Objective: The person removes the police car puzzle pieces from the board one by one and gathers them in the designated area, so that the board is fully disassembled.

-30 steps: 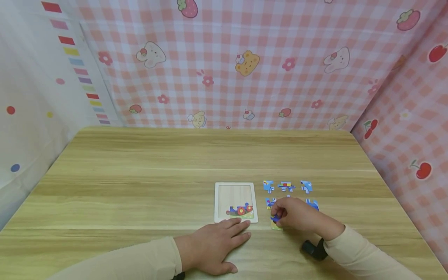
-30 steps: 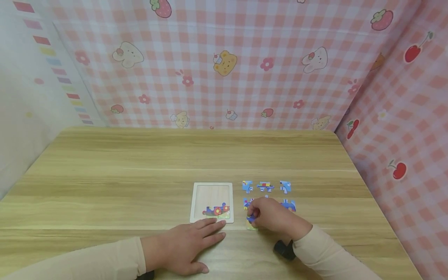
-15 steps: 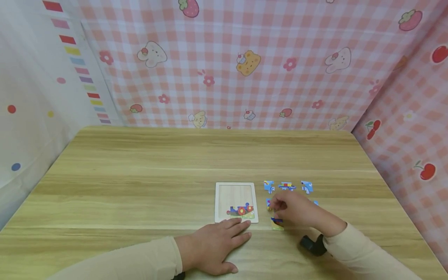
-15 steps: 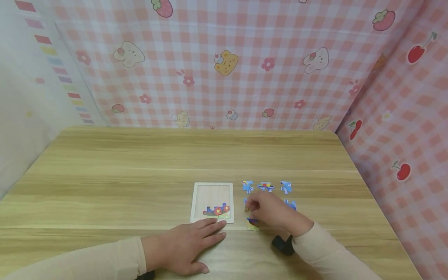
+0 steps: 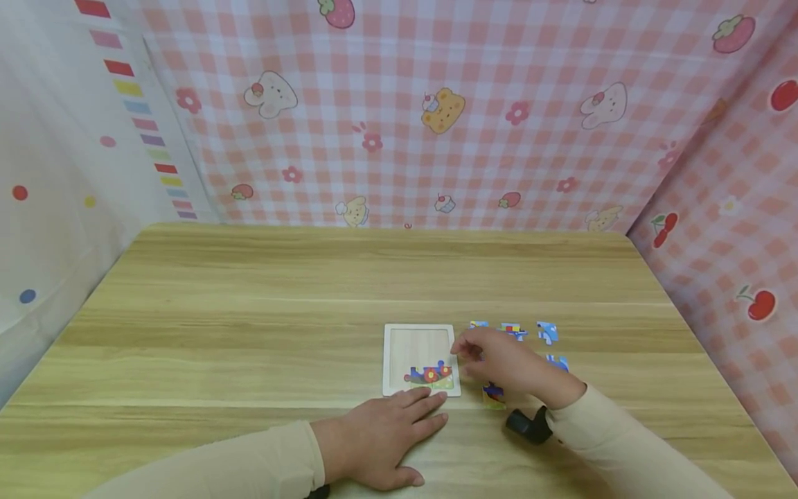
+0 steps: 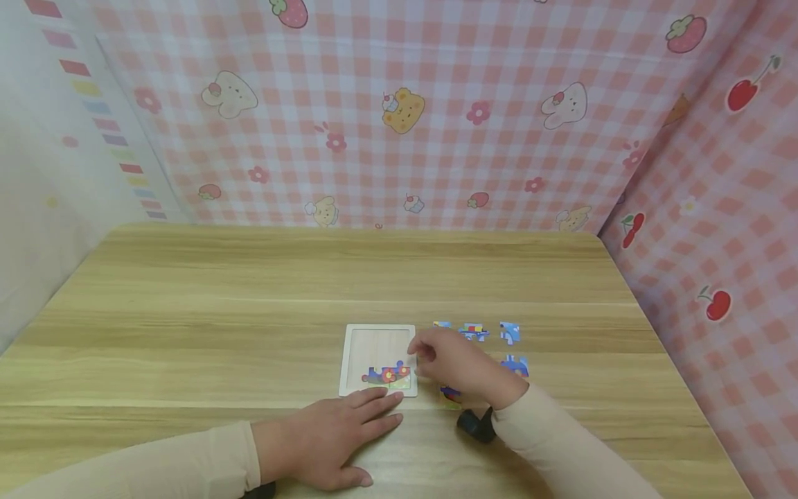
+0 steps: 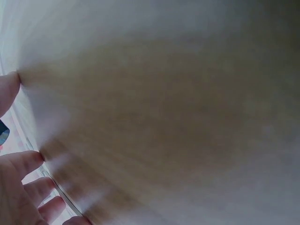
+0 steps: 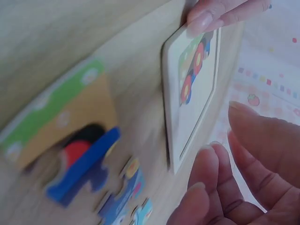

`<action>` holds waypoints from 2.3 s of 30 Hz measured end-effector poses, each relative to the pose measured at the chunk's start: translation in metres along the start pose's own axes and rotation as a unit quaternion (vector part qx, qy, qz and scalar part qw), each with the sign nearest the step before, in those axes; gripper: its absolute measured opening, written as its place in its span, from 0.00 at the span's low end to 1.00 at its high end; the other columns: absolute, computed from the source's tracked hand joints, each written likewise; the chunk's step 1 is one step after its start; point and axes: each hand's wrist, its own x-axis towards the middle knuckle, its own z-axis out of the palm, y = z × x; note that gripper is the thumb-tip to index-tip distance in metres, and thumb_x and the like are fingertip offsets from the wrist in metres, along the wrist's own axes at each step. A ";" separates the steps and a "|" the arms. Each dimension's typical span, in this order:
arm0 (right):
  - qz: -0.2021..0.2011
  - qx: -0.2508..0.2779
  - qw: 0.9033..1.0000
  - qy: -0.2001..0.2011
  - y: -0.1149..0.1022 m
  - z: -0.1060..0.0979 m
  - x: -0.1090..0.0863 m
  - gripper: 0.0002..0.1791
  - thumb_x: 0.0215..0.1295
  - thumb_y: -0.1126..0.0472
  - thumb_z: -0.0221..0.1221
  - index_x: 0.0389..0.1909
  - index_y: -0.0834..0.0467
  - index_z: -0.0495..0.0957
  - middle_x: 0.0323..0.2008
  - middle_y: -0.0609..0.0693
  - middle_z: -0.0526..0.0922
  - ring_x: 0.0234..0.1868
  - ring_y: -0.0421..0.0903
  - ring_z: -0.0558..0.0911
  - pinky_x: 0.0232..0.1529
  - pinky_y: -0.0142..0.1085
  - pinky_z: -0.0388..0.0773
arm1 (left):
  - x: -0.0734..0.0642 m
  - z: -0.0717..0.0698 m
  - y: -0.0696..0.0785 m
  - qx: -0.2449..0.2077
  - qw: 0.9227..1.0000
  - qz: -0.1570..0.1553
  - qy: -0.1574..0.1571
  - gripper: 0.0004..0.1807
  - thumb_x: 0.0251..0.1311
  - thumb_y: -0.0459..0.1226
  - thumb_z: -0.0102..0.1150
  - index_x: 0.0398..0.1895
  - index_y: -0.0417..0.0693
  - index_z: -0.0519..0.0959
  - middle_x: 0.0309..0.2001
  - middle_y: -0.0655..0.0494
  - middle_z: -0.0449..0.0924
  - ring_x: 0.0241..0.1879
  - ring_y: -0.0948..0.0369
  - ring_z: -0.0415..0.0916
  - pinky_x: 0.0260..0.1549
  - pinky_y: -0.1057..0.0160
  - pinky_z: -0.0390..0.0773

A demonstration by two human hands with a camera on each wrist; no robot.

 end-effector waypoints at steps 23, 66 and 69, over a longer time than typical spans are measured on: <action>-0.001 0.026 0.999 -0.036 -0.018 0.020 0.031 0.11 0.56 0.69 0.65 0.42 0.61 0.81 0.36 0.48 0.80 0.35 0.41 0.75 0.41 0.36 0.75 | 0.001 0.000 0.000 0.013 1.000 0.008 0.002 0.40 0.63 0.63 0.46 0.72 0.51 0.62 0.74 0.52 0.55 0.72 0.57 0.54 0.64 0.63 0.63; -0.039 0.007 0.997 -0.066 -0.021 0.035 0.039 0.10 0.49 0.74 0.63 0.33 0.62 0.80 0.26 0.47 0.77 0.29 0.37 0.73 0.34 0.29 0.72 | 0.001 0.002 -0.001 0.031 0.999 0.016 0.006 0.39 0.64 0.62 0.46 0.72 0.50 0.62 0.74 0.51 0.56 0.72 0.57 0.52 0.66 0.64 0.60; -0.033 0.009 0.997 -0.067 -0.022 0.035 0.038 0.09 0.50 0.74 0.63 0.33 0.61 0.80 0.26 0.46 0.77 0.30 0.38 0.73 0.34 0.30 0.72 | 0.001 0.002 0.000 0.032 0.999 0.016 0.005 0.39 0.64 0.62 0.46 0.72 0.50 0.62 0.74 0.51 0.56 0.72 0.57 0.53 0.66 0.64 0.60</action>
